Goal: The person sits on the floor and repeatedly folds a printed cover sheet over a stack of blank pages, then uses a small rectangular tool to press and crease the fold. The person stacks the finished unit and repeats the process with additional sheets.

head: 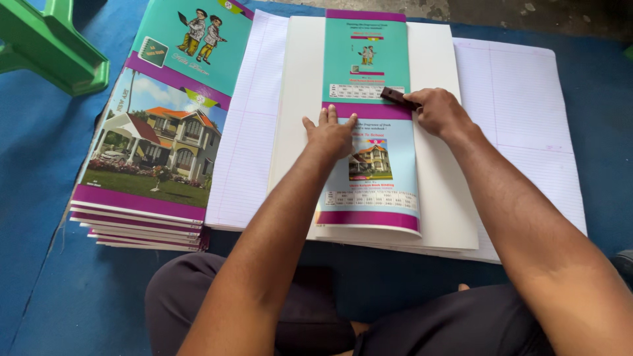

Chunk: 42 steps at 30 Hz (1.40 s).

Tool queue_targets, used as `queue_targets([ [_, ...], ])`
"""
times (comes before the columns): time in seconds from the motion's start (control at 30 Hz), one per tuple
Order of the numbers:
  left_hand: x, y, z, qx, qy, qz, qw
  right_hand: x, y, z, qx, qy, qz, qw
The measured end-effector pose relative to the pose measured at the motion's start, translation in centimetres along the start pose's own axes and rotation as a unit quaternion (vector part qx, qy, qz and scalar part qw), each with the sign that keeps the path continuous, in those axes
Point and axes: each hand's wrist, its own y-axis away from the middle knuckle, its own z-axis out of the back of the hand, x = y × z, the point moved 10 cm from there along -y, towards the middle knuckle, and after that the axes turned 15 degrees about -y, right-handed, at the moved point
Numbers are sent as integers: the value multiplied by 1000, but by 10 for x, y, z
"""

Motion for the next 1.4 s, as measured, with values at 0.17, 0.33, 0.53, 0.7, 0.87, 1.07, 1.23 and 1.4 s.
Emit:
queue_targets([
  [0.17,5,-10,5,5,4,4,1000,4,6,-3,3,25,35,999],
  [0.33,6,-11,1,6,6,3,1000,4,17,-7,2,25,89,996],
  [0.53,8,-11,3,9,6,2,1000,10,41,-13,4,17,143,990],
  [0.7,10,-14,0,9,1,8,1000,5,67,-20,34,17,90,995],
  [0.87,8,-22,-4,3,-9,12,1000,11,85,-23,56,28,101,993],
  [1.07,7,-26,-5,31,-6,32,999,6,99,-29,85,51,108,989],
  [1.23,5,-25,-6,37,-11,38,999,3,120,-32,92,47,109,989],
  [1.4,6,-26,-1,11,-21,39,999,6,137,-37,109,40,99,988],
])
